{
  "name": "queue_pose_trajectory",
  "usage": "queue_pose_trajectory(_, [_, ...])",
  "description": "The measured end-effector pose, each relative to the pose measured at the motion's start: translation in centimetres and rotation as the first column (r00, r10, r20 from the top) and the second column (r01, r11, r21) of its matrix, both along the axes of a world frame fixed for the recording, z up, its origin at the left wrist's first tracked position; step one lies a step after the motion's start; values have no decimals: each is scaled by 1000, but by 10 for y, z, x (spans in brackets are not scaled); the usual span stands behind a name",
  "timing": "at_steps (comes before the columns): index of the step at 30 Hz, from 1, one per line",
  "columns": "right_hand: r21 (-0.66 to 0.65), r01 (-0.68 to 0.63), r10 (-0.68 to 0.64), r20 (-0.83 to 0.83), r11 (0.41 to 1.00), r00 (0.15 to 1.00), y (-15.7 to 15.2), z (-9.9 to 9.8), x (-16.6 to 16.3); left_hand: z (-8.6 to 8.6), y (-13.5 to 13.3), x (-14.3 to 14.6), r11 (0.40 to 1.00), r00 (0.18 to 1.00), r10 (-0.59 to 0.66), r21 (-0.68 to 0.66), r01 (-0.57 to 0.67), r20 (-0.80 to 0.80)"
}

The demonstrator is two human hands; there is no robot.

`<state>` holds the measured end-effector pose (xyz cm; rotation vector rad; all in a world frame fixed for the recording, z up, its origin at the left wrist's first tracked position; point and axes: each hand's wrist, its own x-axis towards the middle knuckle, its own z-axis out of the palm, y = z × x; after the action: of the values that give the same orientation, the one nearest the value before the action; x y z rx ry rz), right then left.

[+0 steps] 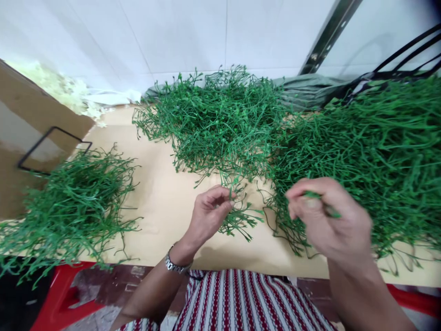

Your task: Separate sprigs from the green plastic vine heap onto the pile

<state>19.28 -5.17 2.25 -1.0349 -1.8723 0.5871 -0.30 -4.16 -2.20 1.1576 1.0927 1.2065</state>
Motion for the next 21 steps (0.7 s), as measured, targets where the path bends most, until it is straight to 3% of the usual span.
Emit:
queue_pose_trajectory(3, [-64,-80,97,334,995,937,0,-7,-12,1,-2,10,995,993,-13,98,25,-117])
queue_pose_trajectory(6, [-177,-99,174,485,979,857,5,-25,-22,0,-3,17,992,989,-11,122,29,-145])
queue_pose_trajectory(11, [-312,-156,249,287,937,925,7,-49,-20,-4,-2,14,994,996,-93,53,94,-14])
queue_pose_trajectory(19, [-226,-44,72,118,973,990,-2,-56,-23,-7,1,-1,966,962,-252,-80,245,-100])
queue_pose_trajectory(21, [-199,-43,61,84,979,995,-2,-57,-24,-7,1,-2,970,966,-238,-64,233,-99])
